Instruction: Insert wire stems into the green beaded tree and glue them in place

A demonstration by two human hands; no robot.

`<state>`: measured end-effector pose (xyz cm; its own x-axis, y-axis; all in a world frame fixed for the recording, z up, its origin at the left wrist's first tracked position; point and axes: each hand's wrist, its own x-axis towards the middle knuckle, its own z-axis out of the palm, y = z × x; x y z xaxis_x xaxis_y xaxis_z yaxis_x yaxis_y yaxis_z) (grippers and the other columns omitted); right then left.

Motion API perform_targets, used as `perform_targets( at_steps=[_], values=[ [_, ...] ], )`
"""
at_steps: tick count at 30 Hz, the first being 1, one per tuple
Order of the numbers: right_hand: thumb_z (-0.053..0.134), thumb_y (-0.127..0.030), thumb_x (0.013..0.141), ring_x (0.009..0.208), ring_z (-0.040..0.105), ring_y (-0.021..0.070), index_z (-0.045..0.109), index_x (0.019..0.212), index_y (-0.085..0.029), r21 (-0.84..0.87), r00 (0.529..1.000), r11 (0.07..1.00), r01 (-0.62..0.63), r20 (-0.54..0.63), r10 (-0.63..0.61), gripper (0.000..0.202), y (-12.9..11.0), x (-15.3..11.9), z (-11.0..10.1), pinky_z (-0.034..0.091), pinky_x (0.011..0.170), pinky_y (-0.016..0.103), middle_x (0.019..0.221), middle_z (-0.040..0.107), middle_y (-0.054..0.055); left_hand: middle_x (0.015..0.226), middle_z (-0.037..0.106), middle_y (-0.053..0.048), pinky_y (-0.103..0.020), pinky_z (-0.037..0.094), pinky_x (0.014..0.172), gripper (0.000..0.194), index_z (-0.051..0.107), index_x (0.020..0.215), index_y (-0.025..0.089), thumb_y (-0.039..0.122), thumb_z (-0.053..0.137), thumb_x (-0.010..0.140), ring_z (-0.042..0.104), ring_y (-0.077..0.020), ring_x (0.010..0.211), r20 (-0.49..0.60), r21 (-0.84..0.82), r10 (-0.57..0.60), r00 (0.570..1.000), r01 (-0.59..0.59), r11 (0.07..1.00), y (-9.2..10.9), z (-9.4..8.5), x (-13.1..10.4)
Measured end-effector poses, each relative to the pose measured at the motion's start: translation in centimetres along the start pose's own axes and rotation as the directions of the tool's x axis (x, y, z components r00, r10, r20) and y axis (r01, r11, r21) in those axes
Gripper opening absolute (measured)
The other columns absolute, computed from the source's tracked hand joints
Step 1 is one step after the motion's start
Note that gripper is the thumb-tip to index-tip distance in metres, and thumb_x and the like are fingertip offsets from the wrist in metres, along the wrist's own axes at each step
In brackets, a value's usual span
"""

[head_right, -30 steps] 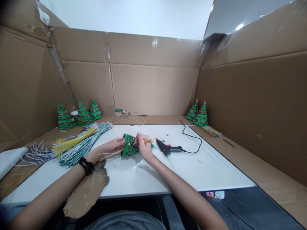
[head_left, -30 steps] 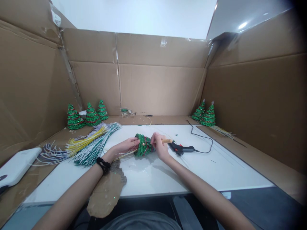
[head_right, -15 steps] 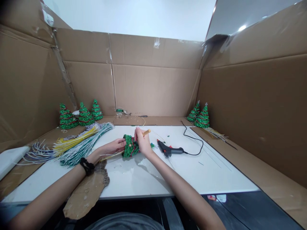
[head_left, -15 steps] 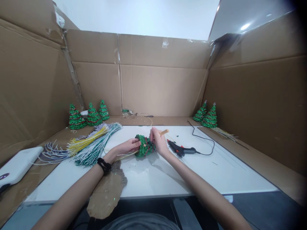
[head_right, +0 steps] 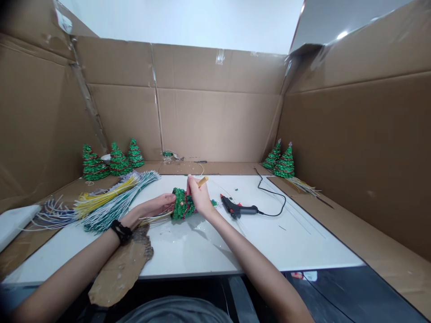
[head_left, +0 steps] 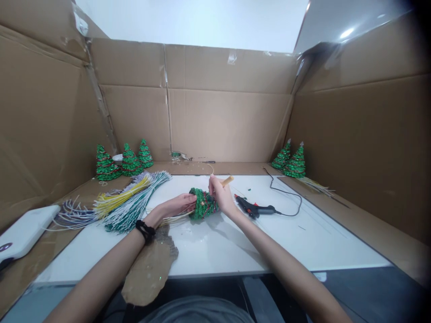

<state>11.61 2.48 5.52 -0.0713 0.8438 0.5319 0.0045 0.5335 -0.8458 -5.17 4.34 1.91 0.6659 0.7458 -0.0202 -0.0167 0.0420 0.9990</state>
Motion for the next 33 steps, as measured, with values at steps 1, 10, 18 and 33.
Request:
perform_targets(
  at_steps=[1,10,18,33],
  values=[
    [0.038,-0.049,0.087,0.044,0.033,0.0105,0.040,0.044,-0.021,-0.008,1.000,1.000,0.005,0.003,-0.005,0.052,0.0,0.0,0.0,0.028,0.049,0.026,0.044,0.033,-0.004,0.062,0.047,0.001,-0.024,0.029,0.054,0.040,0.054,0.071,0.013,0.051,0.066,0.070,0.035,-0.0083,0.057,-0.001,-0.007,0.000,1.000,0.000,1.000,0.0,0.0,0.0],
    [0.038,-0.048,0.087,0.045,0.034,0.0109,0.038,0.044,-0.021,-0.064,1.000,0.998,0.005,0.016,-0.004,0.051,-0.7,0.1,0.3,0.029,0.049,0.026,0.043,0.032,-0.004,0.065,0.049,0.002,-0.023,0.028,0.054,0.043,0.056,0.076,0.012,0.051,0.070,0.066,0.037,-0.0077,0.057,-0.006,-0.046,-0.011,1.000,0.011,0.999,-0.5,-0.4,0.0],
    [0.038,-0.050,0.086,0.045,0.035,0.0110,0.037,0.043,-0.021,-0.067,1.000,0.998,-0.008,0.006,0.009,0.052,-1.1,-0.4,0.2,0.030,0.049,0.025,0.043,0.033,-0.003,0.067,0.052,0.001,-0.022,0.029,0.053,0.044,0.057,0.077,0.011,0.050,0.073,0.063,0.040,-0.0073,0.057,-0.034,-0.106,-0.037,0.999,0.034,0.994,-0.5,-0.2,0.2],
    [0.038,-0.049,0.086,0.045,0.035,0.0109,0.037,0.043,-0.021,-0.058,1.000,0.998,-0.016,-0.007,0.016,0.051,-1.3,-0.6,0.1,0.030,0.049,0.026,0.043,0.034,-0.003,0.056,0.043,0.005,-0.024,0.018,0.046,0.039,0.054,0.069,0.011,0.043,0.076,0.061,0.027,-0.0042,0.048,-0.021,-0.212,-0.056,0.998,0.050,0.976,0.1,0.7,0.0]
  ],
)
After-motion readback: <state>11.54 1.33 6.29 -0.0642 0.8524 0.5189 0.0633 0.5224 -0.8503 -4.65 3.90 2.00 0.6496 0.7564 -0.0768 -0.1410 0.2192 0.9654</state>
